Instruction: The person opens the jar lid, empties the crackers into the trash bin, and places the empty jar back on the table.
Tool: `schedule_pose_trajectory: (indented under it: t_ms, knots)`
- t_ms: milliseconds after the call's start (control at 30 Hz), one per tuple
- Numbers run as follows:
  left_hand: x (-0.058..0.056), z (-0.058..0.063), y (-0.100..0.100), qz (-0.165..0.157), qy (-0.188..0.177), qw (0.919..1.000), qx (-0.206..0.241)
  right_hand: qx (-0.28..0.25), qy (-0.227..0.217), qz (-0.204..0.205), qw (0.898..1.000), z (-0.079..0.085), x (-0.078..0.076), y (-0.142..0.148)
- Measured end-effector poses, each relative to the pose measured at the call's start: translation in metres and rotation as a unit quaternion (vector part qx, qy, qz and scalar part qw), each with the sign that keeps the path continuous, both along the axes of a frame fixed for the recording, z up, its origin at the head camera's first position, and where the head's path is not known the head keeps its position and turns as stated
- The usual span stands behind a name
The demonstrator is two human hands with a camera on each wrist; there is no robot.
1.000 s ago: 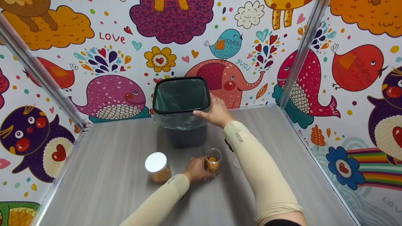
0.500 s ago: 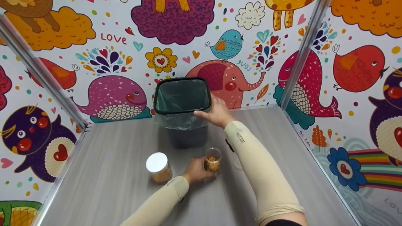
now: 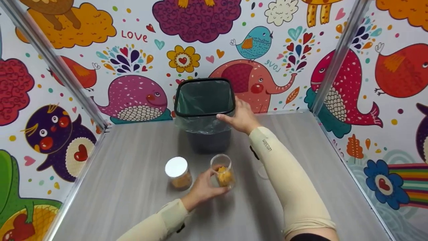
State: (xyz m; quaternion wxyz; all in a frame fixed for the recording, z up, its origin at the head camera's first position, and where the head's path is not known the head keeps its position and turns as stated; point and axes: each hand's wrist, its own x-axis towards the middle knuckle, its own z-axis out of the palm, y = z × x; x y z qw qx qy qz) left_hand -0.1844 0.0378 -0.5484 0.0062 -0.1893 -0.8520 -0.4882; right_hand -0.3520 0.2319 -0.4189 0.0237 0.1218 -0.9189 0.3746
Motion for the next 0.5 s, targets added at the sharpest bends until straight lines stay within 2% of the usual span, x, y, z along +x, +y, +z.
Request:
schedule_pose_trajectory:
  t_ms: [100,200,367,500]
  knots:
    - [0.005,0.024,-0.025,0.011,0.045,0.9989,0.002,-0.002,0.003,0.0,1.0,0.002,-0.001,0.003]
    - [0.001,0.049,-0.054,0.027,0.098,0.9948,0.008,0.002,0.001,-0.002,1.0,0.004,-0.001,0.003]
    - [-0.022,0.096,-0.099,0.068,0.123,0.99,0.013,0.007,0.0,-0.001,1.0,0.006,-0.001,0.003]
    - [-0.045,0.128,-0.128,0.122,0.149,0.9809,-0.03,0.011,-0.006,0.008,1.0,0.004,0.0,0.001]
